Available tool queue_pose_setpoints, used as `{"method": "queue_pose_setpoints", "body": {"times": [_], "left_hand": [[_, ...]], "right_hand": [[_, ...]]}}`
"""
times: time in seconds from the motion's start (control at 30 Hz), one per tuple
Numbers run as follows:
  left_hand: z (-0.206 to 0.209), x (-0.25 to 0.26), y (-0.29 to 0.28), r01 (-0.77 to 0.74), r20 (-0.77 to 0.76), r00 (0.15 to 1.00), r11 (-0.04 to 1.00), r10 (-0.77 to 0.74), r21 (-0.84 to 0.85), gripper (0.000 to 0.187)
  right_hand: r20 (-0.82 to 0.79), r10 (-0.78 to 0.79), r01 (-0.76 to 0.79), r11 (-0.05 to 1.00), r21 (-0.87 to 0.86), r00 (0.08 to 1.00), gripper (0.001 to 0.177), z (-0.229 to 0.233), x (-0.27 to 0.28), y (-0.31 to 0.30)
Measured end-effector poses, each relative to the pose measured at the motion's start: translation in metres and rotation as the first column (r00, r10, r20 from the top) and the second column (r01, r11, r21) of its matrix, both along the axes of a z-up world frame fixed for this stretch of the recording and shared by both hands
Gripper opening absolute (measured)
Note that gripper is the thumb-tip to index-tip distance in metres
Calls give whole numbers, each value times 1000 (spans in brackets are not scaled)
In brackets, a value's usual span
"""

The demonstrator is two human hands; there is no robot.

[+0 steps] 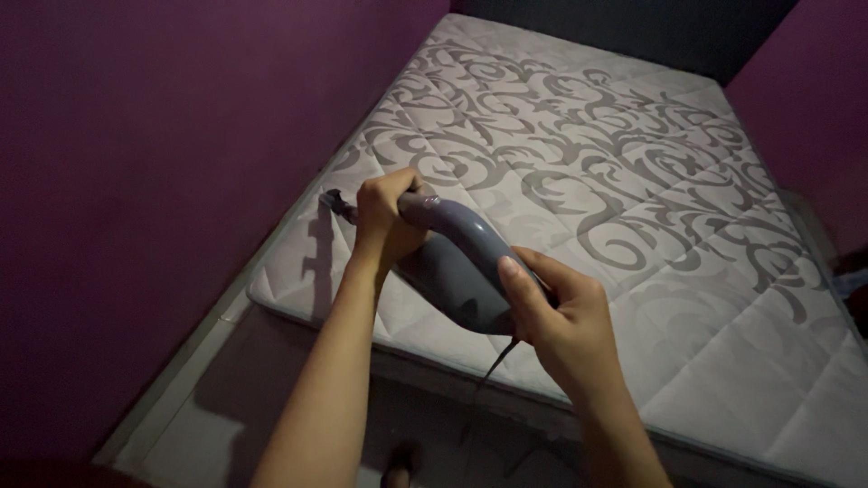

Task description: The person uses a handheld vacuum cleaner to clean the surface of a mattress. They systematically move the vacuum nozzle across the mattress and then place a pillow on the mattress to vacuum it as well.

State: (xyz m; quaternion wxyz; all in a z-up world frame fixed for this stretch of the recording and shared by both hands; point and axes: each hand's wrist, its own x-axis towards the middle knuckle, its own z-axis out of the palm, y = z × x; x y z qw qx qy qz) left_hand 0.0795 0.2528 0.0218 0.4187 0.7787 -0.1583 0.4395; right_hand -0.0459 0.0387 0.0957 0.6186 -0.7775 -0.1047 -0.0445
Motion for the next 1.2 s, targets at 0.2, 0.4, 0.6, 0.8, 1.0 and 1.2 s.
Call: {"method": "queue_pose_setpoints", "body": {"times": [0.2, 0.4, 0.6, 0.8, 1.0, 1.2], "left_hand": [[0, -12, -3, 4, -4, 1000, 1000, -4, -28, 15], [0, -19, -17, 4, 3, 1000, 999, -4, 38, 16], [-5, -33, -30, 13, -51, 999, 1000, -13, 8, 18], [-8, -48, -34, 9, -91, 996, 1000, -11, -15, 22], [-8, -57, -43, 38, -9, 999, 999, -38, -18, 20], [-11, -62, -54, -4, -20, 1000, 1000, 5, 30, 20]], "right_hand": [[-25, 0, 1, 1000, 18, 1000, 37, 1, -11, -4], [-48, 10, -7, 998, 64, 999, 37, 2, -25, -20], [-45, 13, -9, 997, 74, 999, 36, -4, -40, -28], [-108, 16, -5, 995, 103, 994, 37, -6, -52, -32], [-43, 36, -34, 998, 52, 998, 37, -4, -62, -42], [-59, 30, -28, 999, 23, 998, 35, -7, -69, -54]]}}
